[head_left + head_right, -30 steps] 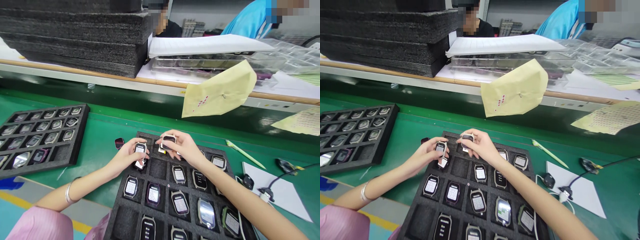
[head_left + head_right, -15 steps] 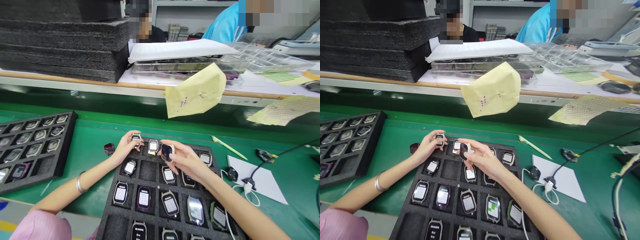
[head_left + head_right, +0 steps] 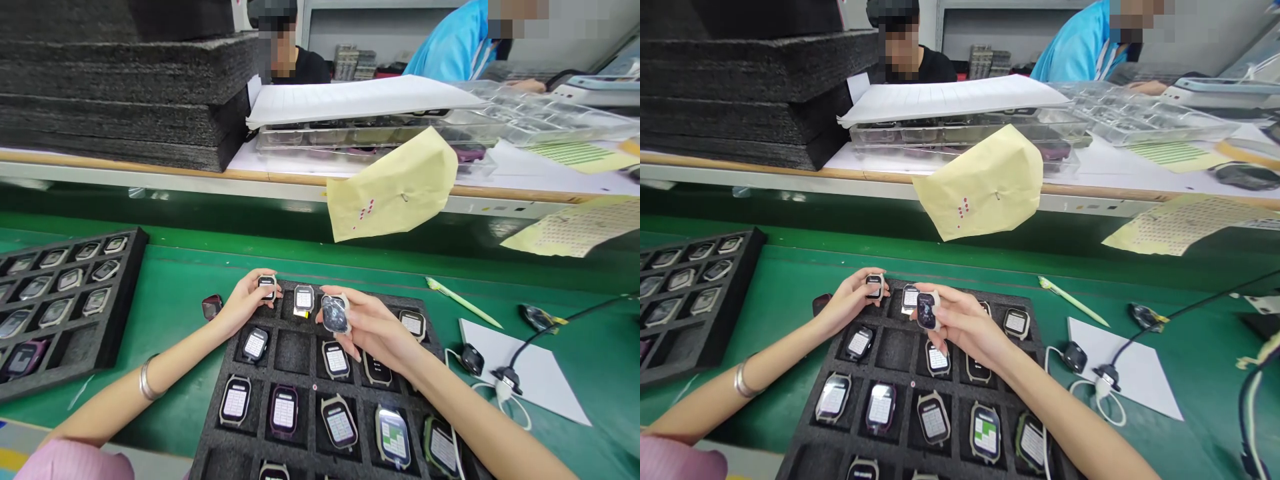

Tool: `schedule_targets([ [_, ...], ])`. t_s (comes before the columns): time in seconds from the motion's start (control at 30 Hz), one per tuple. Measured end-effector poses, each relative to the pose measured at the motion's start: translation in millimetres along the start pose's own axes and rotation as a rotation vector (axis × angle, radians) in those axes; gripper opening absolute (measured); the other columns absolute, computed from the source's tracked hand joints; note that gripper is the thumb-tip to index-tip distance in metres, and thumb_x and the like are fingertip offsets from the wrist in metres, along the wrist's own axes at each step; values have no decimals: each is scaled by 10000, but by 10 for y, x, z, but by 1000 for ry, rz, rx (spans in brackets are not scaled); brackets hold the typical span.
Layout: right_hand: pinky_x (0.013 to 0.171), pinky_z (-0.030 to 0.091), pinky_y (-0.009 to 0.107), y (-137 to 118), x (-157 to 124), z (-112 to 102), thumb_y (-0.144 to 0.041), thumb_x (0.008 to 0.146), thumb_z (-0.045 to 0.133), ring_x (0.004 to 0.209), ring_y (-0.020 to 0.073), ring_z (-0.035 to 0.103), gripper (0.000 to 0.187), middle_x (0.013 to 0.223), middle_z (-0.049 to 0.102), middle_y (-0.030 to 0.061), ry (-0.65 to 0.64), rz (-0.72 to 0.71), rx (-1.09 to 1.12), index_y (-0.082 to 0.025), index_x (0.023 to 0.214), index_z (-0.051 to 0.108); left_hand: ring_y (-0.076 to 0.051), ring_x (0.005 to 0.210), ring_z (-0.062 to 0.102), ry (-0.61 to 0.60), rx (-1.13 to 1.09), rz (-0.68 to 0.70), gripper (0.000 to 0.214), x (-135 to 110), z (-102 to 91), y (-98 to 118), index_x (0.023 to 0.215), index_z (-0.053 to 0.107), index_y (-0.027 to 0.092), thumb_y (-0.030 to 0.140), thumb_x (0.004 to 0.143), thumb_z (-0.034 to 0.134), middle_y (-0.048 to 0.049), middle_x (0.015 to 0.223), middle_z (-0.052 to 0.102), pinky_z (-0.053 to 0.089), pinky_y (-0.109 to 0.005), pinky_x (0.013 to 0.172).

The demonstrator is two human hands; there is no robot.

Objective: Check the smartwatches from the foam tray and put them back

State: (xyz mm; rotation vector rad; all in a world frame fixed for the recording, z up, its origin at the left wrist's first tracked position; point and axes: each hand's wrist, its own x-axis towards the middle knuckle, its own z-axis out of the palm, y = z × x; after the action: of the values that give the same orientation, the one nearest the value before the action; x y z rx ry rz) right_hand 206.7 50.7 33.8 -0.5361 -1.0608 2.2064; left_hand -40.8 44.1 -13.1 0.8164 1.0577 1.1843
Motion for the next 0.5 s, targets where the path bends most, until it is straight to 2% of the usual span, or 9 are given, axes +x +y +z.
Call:
schedule_targets([
  [0.23,421,454,193,-2,-25,1,-252,865,687,493,101,594,376,892,700,89,-4,-11,1,-203,1233,631,-181,795,654,-2,12,-11,347,-12,10,11,1060,579,159,224,742,704,-49,837,670,474,-231,590],
  [0.4,411,454,195,25,-62,26,-235,855,689,476,97,585,366,921,709,119,2,13,5,-177,1214,642,-173,757,644,-29,-33,1,335,-36,16,24,1048,592,141,211,740,704,-46,795,667,491,-238,584],
  [0.5,390,454,195,32,-77,24,-236,855,687,470,102,586,362,897,707,103,-5,3,-2,-180,1210,645,-175,745,652,-32,-32,-3,340,-49,21,34,1044,603,131,209,732,712,-51,801,671,506,-241,582],
])
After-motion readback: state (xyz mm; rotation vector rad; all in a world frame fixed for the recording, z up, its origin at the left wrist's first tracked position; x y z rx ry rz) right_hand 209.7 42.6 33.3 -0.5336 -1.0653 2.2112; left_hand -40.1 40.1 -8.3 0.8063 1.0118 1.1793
